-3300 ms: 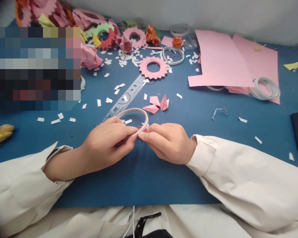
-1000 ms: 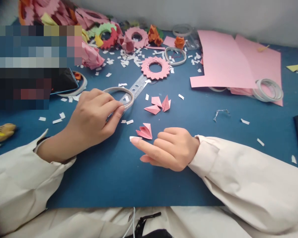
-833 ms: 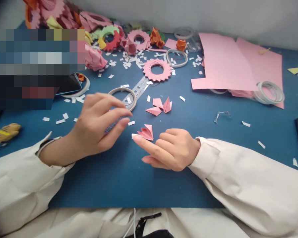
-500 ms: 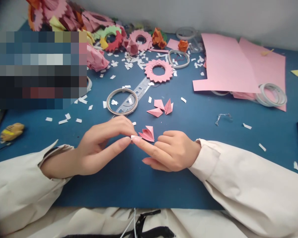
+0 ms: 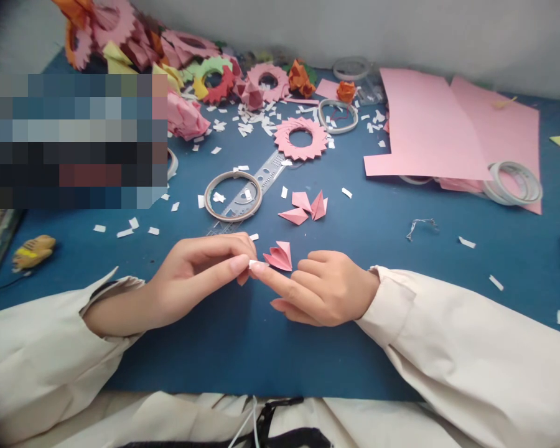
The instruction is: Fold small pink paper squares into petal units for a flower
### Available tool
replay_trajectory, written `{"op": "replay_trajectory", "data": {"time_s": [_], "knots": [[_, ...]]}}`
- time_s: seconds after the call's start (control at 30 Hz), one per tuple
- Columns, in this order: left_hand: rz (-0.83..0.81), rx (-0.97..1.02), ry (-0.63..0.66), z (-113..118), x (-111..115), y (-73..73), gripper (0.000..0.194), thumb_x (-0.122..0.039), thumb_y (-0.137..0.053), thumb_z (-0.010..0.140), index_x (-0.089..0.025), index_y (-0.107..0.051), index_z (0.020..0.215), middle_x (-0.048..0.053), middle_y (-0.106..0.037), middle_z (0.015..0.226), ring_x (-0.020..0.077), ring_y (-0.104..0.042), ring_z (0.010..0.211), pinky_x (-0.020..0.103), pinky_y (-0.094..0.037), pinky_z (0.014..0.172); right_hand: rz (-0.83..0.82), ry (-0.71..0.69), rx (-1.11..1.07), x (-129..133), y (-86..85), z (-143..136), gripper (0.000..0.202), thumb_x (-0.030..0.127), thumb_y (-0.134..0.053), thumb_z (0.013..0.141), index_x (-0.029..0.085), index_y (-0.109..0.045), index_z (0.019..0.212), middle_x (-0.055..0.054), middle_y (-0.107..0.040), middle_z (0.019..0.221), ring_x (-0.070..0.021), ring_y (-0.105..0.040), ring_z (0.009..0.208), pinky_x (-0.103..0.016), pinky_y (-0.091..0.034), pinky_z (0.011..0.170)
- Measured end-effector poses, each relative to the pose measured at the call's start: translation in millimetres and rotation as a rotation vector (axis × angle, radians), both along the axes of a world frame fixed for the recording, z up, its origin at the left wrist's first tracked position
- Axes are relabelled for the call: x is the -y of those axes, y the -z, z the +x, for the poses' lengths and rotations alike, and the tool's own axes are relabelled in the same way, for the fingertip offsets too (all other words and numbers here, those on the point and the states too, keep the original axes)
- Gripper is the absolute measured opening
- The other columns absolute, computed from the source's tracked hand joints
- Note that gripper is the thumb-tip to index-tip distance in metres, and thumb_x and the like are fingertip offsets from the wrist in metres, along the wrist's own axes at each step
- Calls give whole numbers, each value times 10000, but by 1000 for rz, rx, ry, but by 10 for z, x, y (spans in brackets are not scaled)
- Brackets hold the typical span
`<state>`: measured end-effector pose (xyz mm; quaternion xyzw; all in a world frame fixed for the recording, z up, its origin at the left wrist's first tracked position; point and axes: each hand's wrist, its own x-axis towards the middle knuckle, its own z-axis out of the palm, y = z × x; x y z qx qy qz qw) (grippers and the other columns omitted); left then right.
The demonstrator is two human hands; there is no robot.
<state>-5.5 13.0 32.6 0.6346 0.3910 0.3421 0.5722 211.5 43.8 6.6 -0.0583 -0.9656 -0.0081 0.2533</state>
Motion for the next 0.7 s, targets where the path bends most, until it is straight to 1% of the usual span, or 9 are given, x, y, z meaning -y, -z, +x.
{"op": "replay_trajectory", "data": {"time_s": [0.13, 0.27, 0.37, 0.53, 0.6, 0.7], "knots": [[-52, 35, 11, -4, -9, -2, 229, -225, -443, 901, -160, -539, 703, 3, -511, 689, 114, -463, 658, 239, -397, 612, 8, -2, 1, 1, -1, 0, 419, 215, -467, 888, -27, -418, 1227, 38, -538, 538, -105, -460, 459, -256, -383, 457], [-42, 30, -9, 0, -3, -1, 204, -202, -474, 879, -155, -546, 694, -3, -513, 676, 104, -454, 633, 228, -395, 589, 6, 6, 5, -1, -2, -2, 442, 211, -458, 889, -20, -389, 1260, 46, -534, 530, -106, -461, 461, -252, -388, 454], [-42, 23, -34, 7, 1, 4, 204, -188, -476, 871, -152, -545, 683, 4, -544, 688, 100, -478, 632, 217, -405, 576, -9, 15, 10, -7, -4, -8, 471, 205, -466, 885, -20, -361, 1285, 48, -539, 528, -109, -467, 460, -251, -398, 458], [8, 20, -66, 17, 4, 19, 176, -171, -477, 858, -144, -561, 705, -3, -547, 688, 90, -465, 608, 217, -395, 555, -35, 22, 17, -11, 12, -28, 443, 201, -479, 882, -1, -376, 1263, 37, -557, 549, -116, -481, 469, -258, -409, 467], [22, 10, -73, 19, 3, 23, 173, -167, -476, 853, -145, -554, 700, -8, -540, 680, 89, -461, 608, 219, -398, 563, -34, 32, -9, -13, 25, -36, 461, 198, -475, 883, 21, -344, 1288, 48, -547, 543, -114, -471, 464, -252, -404, 465], [22, -28, -79, 13, -5, 24, 173, -182, -469, 854, -150, -542, 701, -12, -539, 679, 85, -462, 603, 207, -396, 548, -14, 54, -59, -19, 28, -39, 549, 198, -454, 886, 25, -228, 1356, 51, -550, 552, -118, -458, 459, -248, -389, 444]]}}
